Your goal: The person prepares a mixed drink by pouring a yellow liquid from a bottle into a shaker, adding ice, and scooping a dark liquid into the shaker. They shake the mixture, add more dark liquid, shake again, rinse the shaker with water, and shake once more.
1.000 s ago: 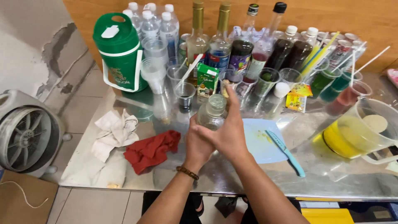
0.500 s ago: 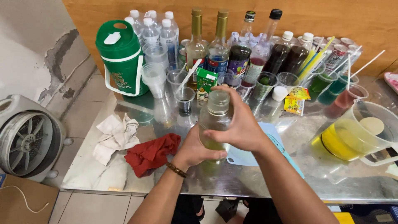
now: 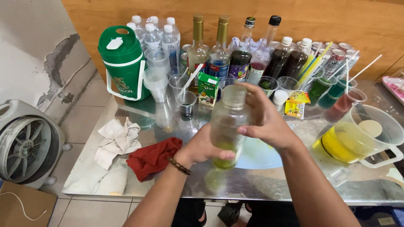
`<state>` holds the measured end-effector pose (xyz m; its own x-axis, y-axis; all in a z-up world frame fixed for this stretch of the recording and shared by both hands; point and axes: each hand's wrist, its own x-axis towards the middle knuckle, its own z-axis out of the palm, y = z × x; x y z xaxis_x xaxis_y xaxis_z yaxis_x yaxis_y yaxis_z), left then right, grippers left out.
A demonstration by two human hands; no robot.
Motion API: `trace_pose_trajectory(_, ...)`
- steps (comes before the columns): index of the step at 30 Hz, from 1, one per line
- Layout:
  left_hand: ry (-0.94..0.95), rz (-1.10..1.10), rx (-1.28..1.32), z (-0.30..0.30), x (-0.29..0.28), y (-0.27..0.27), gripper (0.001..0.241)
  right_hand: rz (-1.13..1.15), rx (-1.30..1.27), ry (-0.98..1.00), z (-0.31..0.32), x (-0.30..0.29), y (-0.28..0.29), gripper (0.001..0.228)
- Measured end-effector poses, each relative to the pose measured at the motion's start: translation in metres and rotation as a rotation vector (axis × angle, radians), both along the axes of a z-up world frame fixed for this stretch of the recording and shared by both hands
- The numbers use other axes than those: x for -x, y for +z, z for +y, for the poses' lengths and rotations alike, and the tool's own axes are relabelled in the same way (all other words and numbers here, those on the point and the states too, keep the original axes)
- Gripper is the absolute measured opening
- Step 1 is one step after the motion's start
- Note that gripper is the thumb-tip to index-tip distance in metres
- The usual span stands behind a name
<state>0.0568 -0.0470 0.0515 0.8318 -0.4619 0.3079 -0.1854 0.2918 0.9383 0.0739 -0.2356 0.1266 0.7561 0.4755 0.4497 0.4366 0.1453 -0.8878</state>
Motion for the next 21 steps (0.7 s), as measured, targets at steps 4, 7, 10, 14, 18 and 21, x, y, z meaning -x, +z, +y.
trace_pose_trajectory(4,0.213,0.057,-0.166,-0.017,0.002,0.007,0.087,0.007,0.066,-0.184,-0.006,0.005,-0.008,0.120)
trace_pose_trajectory(7,0.174,0.033,-0.111,-0.036,-0.001,0.006,0.079,-0.051,0.211,-0.380,-0.020,0.005,-0.012,0.097)
trace_pose_trajectory(10,0.015,0.028,0.002,-0.046,-0.008,-0.005,0.079,-0.041,0.178,-0.311,-0.038,0.003,-0.011,0.096)
trace_pose_trajectory(14,-0.249,-0.007,0.045,-0.058,-0.022,-0.019,0.086,-0.025,0.056,-0.106,-0.054,0.000,-0.010,0.100)
trace_pose_trajectory(18,-0.421,-0.002,0.055,-0.067,-0.032,-0.025,0.092,0.001,-0.064,0.026,-0.062,0.000,-0.009,0.105)
trace_pose_trajectory(21,-0.473,-0.006,0.070,-0.074,-0.039,-0.036,0.095,-0.004,-0.147,0.082,-0.058,0.005,-0.006,0.108)
